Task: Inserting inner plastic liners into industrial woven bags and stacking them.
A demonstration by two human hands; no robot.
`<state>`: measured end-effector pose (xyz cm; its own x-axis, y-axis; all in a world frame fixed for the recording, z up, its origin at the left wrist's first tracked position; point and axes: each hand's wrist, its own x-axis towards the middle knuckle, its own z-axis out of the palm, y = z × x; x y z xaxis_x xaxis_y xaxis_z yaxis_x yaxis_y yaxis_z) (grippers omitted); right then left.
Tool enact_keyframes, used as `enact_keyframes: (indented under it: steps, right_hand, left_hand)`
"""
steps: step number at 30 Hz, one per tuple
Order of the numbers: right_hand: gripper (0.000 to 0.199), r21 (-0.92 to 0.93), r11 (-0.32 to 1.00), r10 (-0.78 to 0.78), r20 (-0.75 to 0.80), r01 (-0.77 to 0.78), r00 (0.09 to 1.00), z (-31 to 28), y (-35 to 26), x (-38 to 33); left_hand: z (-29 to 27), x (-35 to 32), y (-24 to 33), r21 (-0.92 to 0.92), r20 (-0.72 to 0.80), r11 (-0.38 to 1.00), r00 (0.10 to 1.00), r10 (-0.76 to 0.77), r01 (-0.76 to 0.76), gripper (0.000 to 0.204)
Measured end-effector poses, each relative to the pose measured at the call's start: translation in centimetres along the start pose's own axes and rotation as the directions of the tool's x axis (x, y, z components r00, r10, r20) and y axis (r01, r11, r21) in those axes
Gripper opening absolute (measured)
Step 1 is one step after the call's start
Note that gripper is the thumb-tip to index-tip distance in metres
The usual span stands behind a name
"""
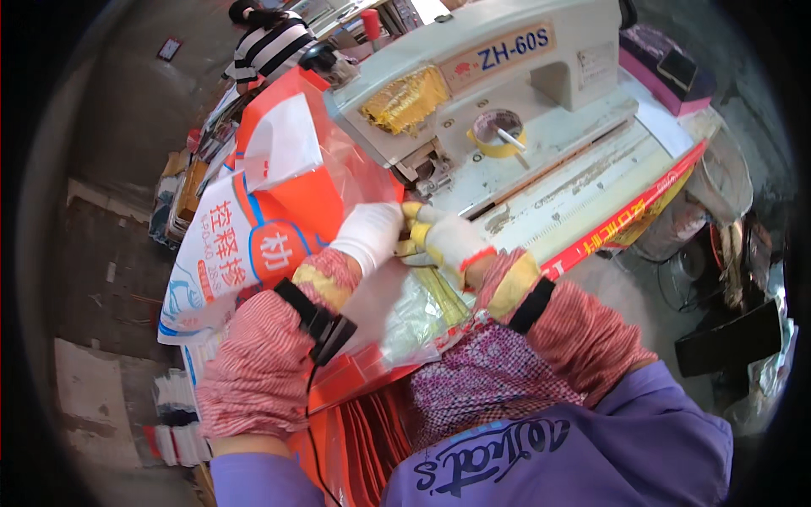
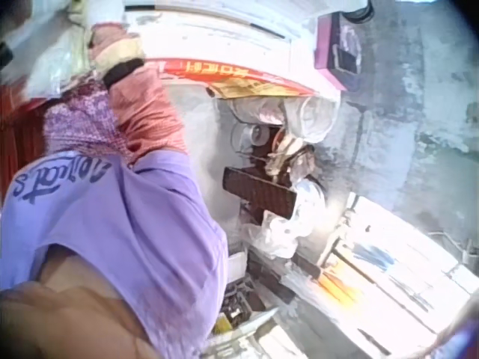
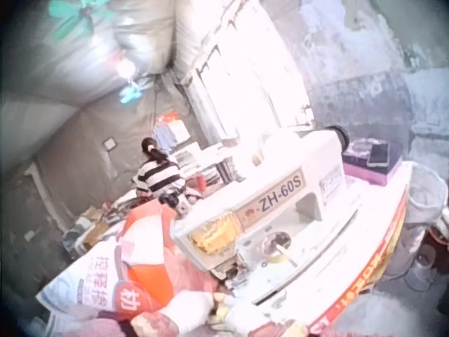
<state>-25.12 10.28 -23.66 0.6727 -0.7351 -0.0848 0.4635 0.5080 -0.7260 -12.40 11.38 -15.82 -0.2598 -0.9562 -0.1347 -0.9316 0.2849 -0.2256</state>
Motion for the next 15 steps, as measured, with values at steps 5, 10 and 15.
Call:
enact_keyframes:
  steps: [5,10,15]
  right_hand:
    - [0.053,-0.901,0.404,-0.220,0.071,0.157,0.973,5.1,-2.4,-1.6]
    - [0.048,-0.863,-0.432,-0.394,0.442,0.262,0.806,2.1,-0.7,3.4]
    - [0.016,-0.914,-0.371,-0.151,0.237,0.167,0.960,8.5,-1.5,4.6]
  left_hand:
    - [1.1,-0.7,-5.4,-0.187,-0.146,0.961,0.961,-0.234,0.206,0.015]
    - [-9.7,-13.1,-1.7,-0.082,0.020,0.995,0.999,-0.051,0.052,0.013]
    - [-17.8,-20.4,-4.8,0.490,-0.638,0.869,0.705,0.308,0.064,0.016]
